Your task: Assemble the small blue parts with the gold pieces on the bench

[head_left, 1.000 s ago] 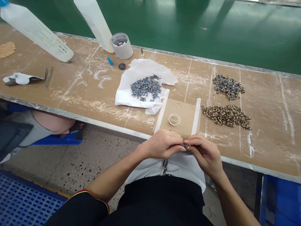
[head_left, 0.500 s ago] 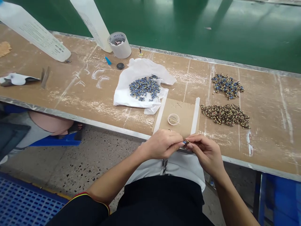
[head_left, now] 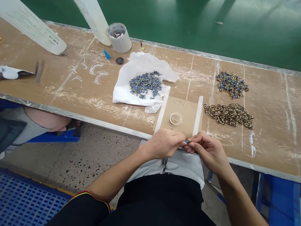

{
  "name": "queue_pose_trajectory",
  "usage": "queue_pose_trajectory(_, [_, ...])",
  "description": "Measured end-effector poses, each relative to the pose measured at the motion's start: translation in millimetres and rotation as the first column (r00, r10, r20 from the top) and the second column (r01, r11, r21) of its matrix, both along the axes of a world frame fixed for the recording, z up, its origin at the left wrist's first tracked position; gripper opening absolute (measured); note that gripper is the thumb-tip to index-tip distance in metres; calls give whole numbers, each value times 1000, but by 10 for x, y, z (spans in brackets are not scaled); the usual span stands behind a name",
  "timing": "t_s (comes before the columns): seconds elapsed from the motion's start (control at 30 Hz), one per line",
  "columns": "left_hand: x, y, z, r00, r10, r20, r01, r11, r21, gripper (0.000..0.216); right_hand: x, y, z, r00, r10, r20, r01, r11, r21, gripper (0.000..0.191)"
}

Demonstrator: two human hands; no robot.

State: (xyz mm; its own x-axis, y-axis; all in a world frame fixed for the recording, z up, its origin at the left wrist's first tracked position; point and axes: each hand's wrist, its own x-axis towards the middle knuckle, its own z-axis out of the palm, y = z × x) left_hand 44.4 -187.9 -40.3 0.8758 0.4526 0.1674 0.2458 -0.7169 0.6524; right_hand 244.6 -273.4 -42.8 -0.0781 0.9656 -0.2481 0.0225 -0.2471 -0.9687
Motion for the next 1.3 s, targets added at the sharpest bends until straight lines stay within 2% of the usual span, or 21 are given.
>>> queue_pose_trajectory(0.43, [35, -36, -30, 993, 20, -113, -3, 989, 149, 16, 29, 111, 110, 979, 164, 122, -165, 986, -5, 20])
queue_pose_trajectory(0.73, [33, -32, -70, 996, -3, -87, 20, 981, 194, 17, 40, 116, 107, 952, 214, 218, -217, 976, -10, 23])
queue_pose_trajectory(0.87, [30, -28, -64, 997, -10, -78, 26, 980, 200, 17, 51, 124, 98, 959, 216, 181, -217, 976, -17, 22])
queue_pose_trajectory(1.13, [50, -24, -25, 997, 52, -59, -49, 997, 58, 23, 43, 119, 26, 992, 109, -59, -112, 992, -61, 21])
queue_pose_trajectory(1.3, [-128, 38, 231, 998, 33, -44, -41, 981, -189, 20, 102, 111, 81, 993, 82, -82, -85, 996, -35, 21])
